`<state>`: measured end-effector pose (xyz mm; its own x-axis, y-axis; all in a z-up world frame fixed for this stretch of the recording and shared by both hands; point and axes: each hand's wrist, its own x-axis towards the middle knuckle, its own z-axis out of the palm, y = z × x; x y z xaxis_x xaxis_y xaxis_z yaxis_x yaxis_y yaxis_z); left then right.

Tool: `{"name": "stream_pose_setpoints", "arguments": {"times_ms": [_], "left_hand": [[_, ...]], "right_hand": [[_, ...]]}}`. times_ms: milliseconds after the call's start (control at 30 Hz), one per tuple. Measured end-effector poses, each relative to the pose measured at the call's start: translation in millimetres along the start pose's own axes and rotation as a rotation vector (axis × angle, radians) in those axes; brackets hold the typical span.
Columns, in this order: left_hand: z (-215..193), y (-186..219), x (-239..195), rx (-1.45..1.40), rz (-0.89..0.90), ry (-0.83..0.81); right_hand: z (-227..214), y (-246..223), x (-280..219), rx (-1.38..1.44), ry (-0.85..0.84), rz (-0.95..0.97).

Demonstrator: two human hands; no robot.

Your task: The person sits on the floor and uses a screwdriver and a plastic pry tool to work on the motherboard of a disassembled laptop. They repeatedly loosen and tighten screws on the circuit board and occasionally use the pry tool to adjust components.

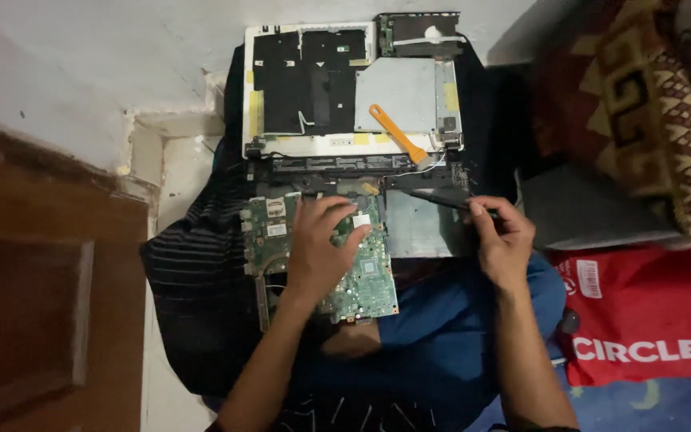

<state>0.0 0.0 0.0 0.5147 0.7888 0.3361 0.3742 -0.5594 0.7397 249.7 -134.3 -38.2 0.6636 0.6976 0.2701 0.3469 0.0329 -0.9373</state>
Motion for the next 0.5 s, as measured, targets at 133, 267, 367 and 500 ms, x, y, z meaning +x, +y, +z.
{"name": "stream_pose_setpoints", "arguments": {"times_ms": [133,267,367,500], "left_hand": [[-68.8,68.1,7.4,-0.412,0.058,0.000],[-137.3,123.3,-32.0,-0.891,0.324,-0.574],[-138.4,133.5,-72.6,-1.319,-0.098,-1.000],[73.1,106.7,-164.7,-1.364,0.237,-1.023]], "right_hand": [[-7.2,-8.5,-1.8,-0.083,-0.074,-0.106],[-10.4,-43.6,-16.9,-0.254,-0.192,-0.149],[-9.0,-69.8,-22.9,-0.378,-0.183,-0.300],[-25.1,-50.0,-27.6,-0.337,0.021,-0.286]]}}
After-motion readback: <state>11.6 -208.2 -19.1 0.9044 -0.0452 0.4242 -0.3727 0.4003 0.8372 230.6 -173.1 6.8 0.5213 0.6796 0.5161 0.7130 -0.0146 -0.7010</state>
